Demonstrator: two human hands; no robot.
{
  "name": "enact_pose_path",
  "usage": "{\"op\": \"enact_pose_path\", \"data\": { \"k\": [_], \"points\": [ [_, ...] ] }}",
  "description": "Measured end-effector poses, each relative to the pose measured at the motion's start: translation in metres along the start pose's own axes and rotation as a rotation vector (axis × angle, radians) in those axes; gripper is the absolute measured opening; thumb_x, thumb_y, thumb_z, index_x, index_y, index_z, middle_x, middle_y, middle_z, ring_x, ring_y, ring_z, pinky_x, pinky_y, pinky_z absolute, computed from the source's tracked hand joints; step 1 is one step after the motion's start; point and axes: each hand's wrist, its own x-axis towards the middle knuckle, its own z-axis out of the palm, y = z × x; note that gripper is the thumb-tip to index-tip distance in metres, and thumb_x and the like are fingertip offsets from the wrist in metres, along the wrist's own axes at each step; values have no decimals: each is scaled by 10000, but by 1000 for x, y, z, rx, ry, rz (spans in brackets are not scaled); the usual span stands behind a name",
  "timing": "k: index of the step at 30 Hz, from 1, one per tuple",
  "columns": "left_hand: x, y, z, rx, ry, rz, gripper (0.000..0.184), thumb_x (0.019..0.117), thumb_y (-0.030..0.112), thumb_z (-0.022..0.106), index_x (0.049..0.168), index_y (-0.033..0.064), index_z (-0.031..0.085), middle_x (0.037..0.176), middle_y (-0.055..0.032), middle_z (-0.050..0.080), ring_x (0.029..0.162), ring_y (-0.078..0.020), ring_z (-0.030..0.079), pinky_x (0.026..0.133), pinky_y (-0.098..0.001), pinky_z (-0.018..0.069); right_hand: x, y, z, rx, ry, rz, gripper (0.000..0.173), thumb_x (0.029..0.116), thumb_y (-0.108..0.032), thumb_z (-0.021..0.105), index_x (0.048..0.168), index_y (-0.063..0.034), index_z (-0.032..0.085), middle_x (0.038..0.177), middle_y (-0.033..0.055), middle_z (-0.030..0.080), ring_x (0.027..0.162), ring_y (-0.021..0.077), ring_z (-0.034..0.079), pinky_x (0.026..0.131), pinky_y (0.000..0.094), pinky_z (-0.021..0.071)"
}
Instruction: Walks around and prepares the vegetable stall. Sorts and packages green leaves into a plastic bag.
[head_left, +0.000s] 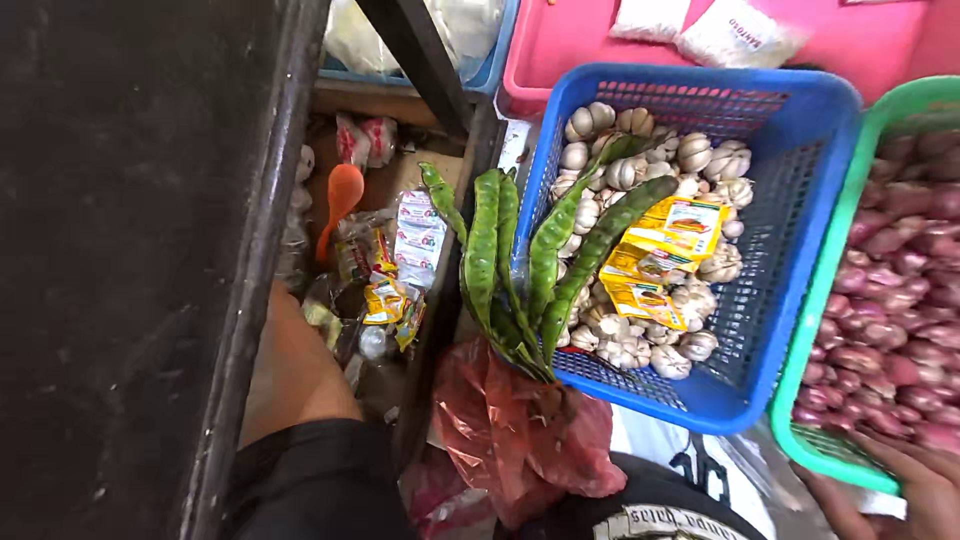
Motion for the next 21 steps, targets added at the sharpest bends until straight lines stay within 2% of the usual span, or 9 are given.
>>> {"op": "enact_pose_path", "data": {
  "k": [2,5,8,10,11,13,17,19,21],
  "points": [
    [-8,-6,-8,-96,99,11,467,1075,156,424,1460,-107,452,1536,-268,459,1446,-293,444,1205,-398,300,0,0,-1,18,28,-20,604,886,-625,669,1235,-134,720,1203,181,705,1209,399,610,1067,594,390],
    [15,-56,2,-78,275,138,493,1078,300,418,1387,-62,548,1396,-253,591,1326,-302,569,1123,-410,425,-1,0,4,-5,97,-34,601,914,-642,595,1237,-149,712,1185,185,705,1191,435,607,1031,632,399],
    [-8,-88,-1,-113,307,278,591,1091,351,391,1477,-94,442,1477,-286,511,1412,-356,479,1187,-431,349,-3,-2,-1,7,156,-15,568,908,-624,610,1205,-154,724,1189,160,716,1196,419,613,1026,643,405],
    [-27,-111,-3,-188,275,269,607,1093,359,393,1517,-75,386,1505,-242,494,1424,-311,465,1204,-399,335,-5,2,-3,29,161,-7,529,902,-605,640,1185,-168,735,1196,124,721,1205,385,619,1039,634,414],
    [-47,-121,-8,-258,217,268,605,1104,353,380,1547,-58,338,1528,-228,467,1436,-297,446,1212,-398,326,-6,4,-2,41,157,-12,530,905,-603,639,1204,-173,724,1225,115,713,1225,375,611,1050,636,406],
    [-109,-129,-29,-370,179,276,543,1095,306,410,1499,-57,412,1462,-214,538,1370,-260,519,1165,-370,393,-11,10,-1,69,140,-26,590,896,-616,635,1288,-177,683,1310,105,677,1285,359,573,1084,640,370],
    [-216,-151,-64,-503,149,566,430,1083,189,452,1393,-105,507,1348,-230,600,1282,-210,572,1122,-310,420,-23,28,-8,283,181,-99,735,883,-597,668,1424,-106,584,1473,119,580,1442,338,448,1189,616,290],
    [-257,-163,-77,-566,147,713,378,1070,135,477,1313,-150,534,1241,-237,635,1169,-177,618,1046,-285,475,-36,38,-22,455,308,-123,568,919,-471,698,1320,-72,644,1408,131,622,1404,327,499,1177,561,387],
    [-293,-179,-86,-658,114,872,311,1054,86,506,1229,-165,563,1124,-202,656,1040,-129,643,950,-270,523,-57,44,-42,599,306,-82,329,936,-352,718,1128,-84,721,1183,83,711,1184,234,643,1025,471,533]
  ]
}}
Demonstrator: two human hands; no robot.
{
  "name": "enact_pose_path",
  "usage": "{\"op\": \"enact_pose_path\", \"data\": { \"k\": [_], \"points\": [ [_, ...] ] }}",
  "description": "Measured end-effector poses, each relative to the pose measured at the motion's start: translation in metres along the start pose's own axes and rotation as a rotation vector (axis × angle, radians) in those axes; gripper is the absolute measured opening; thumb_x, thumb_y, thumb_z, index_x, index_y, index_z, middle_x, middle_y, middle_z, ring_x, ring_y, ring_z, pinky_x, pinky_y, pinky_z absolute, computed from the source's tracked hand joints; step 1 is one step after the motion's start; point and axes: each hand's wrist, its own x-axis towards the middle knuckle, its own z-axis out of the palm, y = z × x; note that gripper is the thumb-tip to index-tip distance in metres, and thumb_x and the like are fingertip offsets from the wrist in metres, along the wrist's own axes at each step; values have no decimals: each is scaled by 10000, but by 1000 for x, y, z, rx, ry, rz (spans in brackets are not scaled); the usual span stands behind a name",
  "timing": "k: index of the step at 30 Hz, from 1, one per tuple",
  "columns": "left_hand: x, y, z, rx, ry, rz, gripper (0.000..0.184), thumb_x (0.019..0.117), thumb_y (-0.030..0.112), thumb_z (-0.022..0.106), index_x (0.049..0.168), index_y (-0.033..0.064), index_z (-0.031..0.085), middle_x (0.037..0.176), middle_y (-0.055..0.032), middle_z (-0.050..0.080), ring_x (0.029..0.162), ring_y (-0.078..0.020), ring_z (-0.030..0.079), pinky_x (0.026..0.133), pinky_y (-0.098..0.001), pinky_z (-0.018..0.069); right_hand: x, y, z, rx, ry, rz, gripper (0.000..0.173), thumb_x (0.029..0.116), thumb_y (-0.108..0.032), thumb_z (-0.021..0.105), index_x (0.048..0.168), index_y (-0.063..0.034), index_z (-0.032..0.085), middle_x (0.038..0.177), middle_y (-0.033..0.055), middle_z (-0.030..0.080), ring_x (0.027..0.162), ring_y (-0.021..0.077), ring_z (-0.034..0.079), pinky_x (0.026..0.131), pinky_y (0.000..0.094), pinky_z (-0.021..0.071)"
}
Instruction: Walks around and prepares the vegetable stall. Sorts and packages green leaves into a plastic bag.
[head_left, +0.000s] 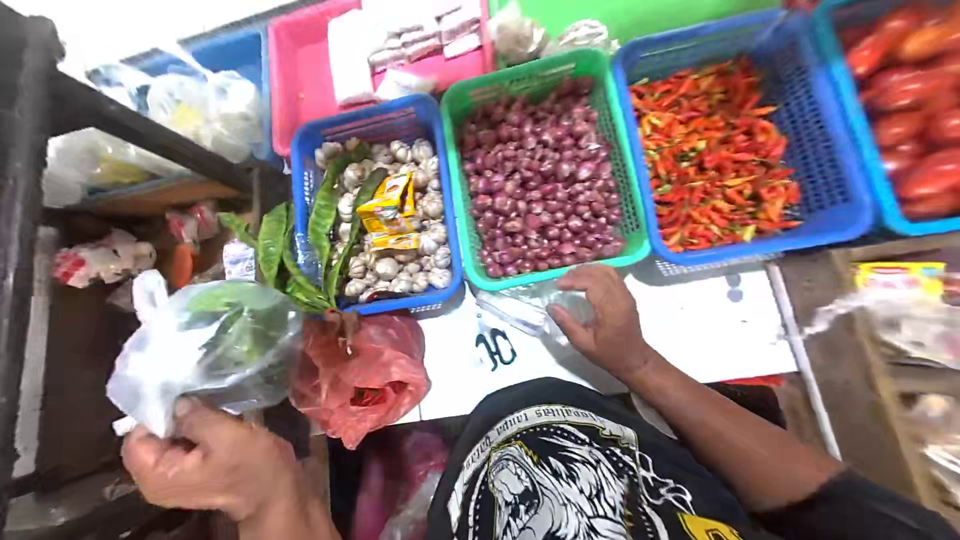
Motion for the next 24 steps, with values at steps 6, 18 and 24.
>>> {"op": "enact_pose_path", "data": {
  "k": [6,18,24],
  "points": [
    [-124,85,22,-390,-456,272,176,964,67,611,1017,-94,660,963,-37,718,901,5,679,841,-210,587,-39,-26,-74,961,-526,574,665,1026,-443,543,1537,-58,362,1324,130,676,1010,250,739,805,406,637],
    [-224,159,87,-349,-1293,548,419,1043,341,570,1394,114,605,929,14,721,739,-75,674,695,-305,610,-113,82,-162,0,69,761,725,912,-366,755,1495,-43,470,1411,215,574,1229,360,612,1027,569,521],
    [-238,177,135,-254,-1176,915,189,1004,208,620,1109,117,747,1277,-57,680,1173,-219,649,999,-438,550,-104,69,-171,-188,54,297,198,947,-282,705,1012,-98,738,1058,56,725,1025,205,693,899,430,594]
  ]
}}
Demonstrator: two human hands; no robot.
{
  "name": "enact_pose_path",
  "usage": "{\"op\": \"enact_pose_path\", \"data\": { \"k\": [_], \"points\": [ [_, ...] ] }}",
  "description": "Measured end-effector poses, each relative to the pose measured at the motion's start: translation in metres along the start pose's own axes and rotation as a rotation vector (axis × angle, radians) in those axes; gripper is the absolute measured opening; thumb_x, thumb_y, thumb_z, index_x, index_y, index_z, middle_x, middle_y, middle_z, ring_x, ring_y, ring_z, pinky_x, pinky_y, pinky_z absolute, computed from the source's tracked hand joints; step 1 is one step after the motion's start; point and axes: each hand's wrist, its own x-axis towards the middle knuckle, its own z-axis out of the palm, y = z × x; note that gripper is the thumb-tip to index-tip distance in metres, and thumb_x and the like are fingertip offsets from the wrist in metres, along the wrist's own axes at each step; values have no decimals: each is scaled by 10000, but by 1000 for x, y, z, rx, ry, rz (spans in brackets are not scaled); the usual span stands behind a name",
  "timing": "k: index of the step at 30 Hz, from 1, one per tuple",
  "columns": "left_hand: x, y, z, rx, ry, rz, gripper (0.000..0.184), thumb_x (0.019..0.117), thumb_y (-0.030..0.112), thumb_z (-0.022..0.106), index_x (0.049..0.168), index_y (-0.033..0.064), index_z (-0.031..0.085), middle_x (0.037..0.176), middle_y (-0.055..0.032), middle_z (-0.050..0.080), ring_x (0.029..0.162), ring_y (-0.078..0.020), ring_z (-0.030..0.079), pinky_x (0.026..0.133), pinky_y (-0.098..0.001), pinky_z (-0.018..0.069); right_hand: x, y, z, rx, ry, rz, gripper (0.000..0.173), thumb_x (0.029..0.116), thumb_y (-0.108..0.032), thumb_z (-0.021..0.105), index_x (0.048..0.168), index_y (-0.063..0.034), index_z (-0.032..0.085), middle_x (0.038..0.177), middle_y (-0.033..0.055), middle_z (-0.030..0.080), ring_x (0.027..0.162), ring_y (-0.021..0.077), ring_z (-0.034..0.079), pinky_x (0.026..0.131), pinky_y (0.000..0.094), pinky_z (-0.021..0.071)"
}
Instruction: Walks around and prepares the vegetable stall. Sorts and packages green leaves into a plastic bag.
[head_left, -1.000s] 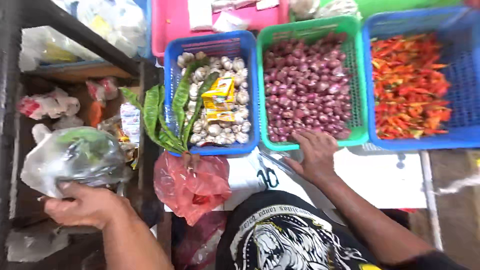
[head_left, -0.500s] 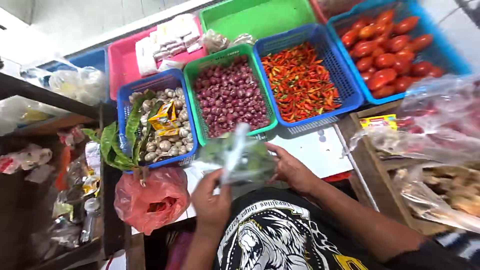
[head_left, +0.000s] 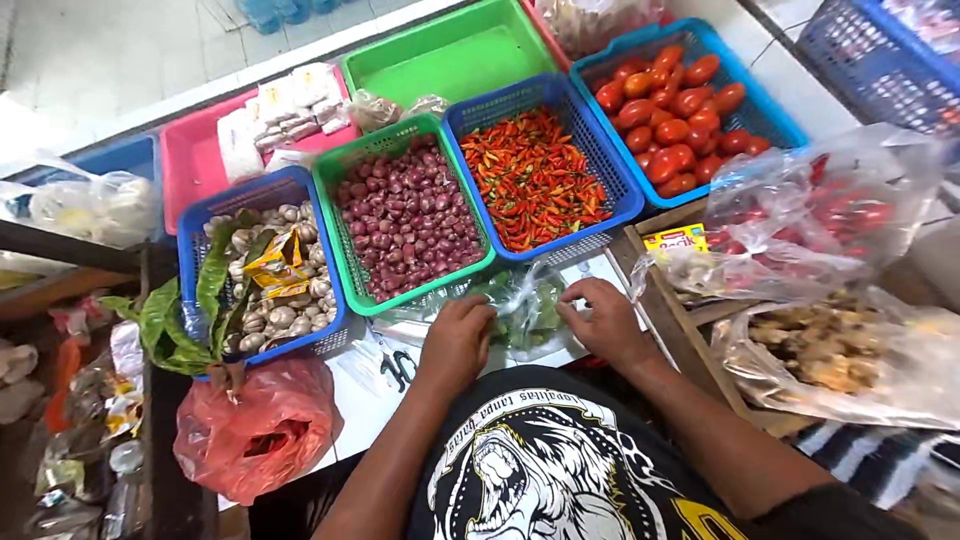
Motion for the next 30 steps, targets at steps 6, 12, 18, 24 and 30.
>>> {"op": "enact_pose_path", "data": {
  "k": [6,12,18,24,30],
  "points": [
    [36,-20,51,182,-271,45,214,952,207,684,1137,107,723,1038,-103,734,1031,-323,678,930,-537,531,19,-1,42,-233,-226,53,346,955,-305,699,1247,-118,711,1122,85,737,1083,289,686,954,503,560],
    [1,-42,23,-181,82,-233,169,1013,159,603,1048,76,746,975,-55,739,914,-179,712,874,-441,597,8,25,7,-101,-81,357,183,979,-188,631,1057,-70,746,959,118,741,871,286,720,813,555,590],
    [-27,-55,5,-100,301,-503,318,970,152,601,1259,24,638,1174,-154,672,1011,-264,681,858,-473,589,3,28,-21,-190,-148,402,315,971,-193,598,1241,-57,686,1163,166,707,1058,337,688,926,575,553],
    [3,-21,14,142,200,-39,856,856,621,702,1526,145,464,1576,-162,432,1426,-343,440,1112,-578,406,25,-17,16,-140,-93,-131,732,887,-649,663,1343,-78,626,1351,153,640,1290,353,576,1048,602,475],
    [14,-20,21,320,164,-57,132,954,218,647,1010,157,751,1098,-107,665,1048,-318,625,863,-522,516,43,-23,25,-109,-462,136,270,1010,-257,574,1209,-119,694,953,73,740,881,238,721,838,503,593]
  ]
}}
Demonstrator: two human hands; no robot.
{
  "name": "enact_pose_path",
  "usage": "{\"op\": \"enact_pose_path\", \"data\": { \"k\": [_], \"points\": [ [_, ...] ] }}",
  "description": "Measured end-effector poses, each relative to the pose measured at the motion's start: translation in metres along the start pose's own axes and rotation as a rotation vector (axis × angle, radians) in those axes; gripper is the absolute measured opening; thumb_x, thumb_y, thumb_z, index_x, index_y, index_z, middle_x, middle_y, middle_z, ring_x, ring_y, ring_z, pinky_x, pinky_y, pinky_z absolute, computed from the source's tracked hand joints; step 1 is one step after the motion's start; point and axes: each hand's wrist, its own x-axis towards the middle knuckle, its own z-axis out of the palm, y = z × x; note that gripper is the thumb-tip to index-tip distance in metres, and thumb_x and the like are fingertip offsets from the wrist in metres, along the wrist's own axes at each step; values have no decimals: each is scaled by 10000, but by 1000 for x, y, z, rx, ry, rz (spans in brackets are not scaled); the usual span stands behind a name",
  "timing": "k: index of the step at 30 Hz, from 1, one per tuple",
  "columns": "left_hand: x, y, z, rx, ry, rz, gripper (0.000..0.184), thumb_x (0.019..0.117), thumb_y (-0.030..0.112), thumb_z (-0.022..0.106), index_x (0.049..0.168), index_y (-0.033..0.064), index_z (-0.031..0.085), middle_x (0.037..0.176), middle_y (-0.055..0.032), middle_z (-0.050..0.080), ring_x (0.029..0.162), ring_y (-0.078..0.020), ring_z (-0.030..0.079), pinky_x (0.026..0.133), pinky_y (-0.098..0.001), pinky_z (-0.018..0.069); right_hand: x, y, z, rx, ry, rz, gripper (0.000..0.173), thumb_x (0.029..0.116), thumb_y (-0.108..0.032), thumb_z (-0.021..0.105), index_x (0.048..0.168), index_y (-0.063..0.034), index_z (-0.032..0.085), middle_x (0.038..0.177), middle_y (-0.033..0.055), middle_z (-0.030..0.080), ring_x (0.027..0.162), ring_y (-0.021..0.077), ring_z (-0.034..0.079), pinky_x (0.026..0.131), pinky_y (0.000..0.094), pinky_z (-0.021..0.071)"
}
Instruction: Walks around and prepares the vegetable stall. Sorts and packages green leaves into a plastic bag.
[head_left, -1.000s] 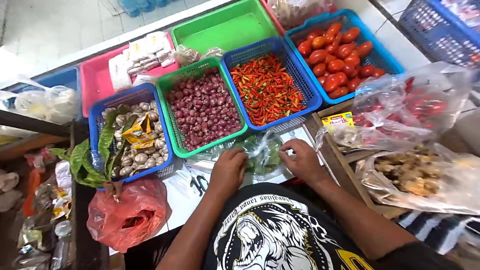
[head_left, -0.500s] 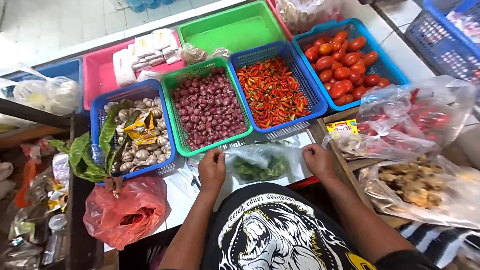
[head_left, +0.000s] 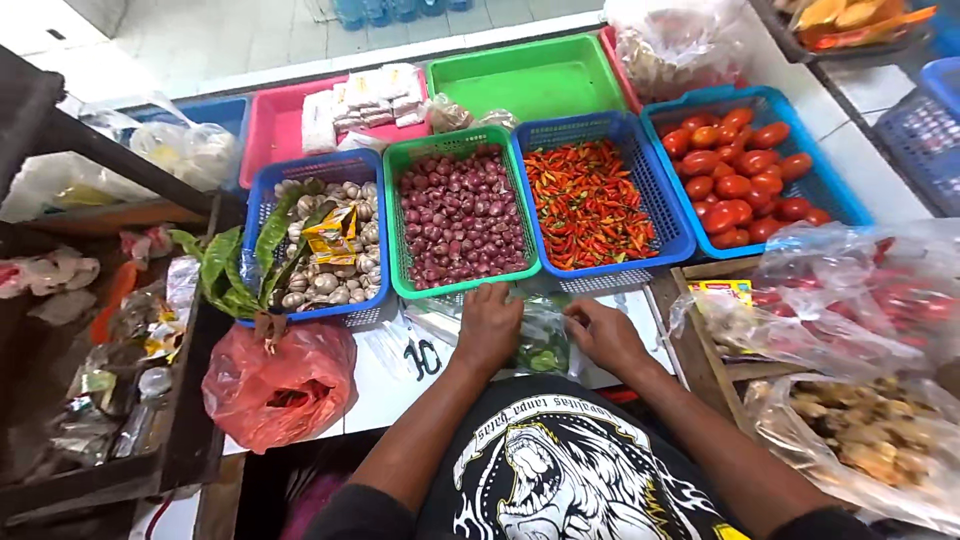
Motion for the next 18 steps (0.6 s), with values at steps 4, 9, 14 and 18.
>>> {"op": "enact_pose_path", "data": {
  "k": [4,9,14,18],
  "points": [
    [-3,28,-38,-266,156,319,218,989,194,608,1141,108,739,1119,-93,717,1113,-248,669,1004,-453,537,-5,3,-16,456,76,-126,147,989,-116,611,1116,-44,625,846,53,673,710,139,646,683,361,580],
    [12,27,-19,-453,-286,245,505,996,319,618,1419,56,536,1341,-111,642,1221,-235,639,1038,-465,533,2,-3,-32,834,55,-73,213,972,-28,497,970,-61,707,857,23,689,754,98,631,697,298,547],
    [3,21,-11,-205,-574,126,658,979,639,506,1366,110,555,952,-82,726,904,-280,702,930,-583,494,-2,11,-39,996,71,-58,277,980,-178,467,901,-105,722,841,-9,706,760,85,649,733,285,564],
    [-2,28,-37,-205,-554,-85,700,1066,621,253,1485,119,504,850,-112,723,828,-318,712,811,-559,553,-7,9,-46,201,215,-126,453,904,-374,726,630,-81,515,655,36,528,615,166,521,573,403,448]
  ]
}}
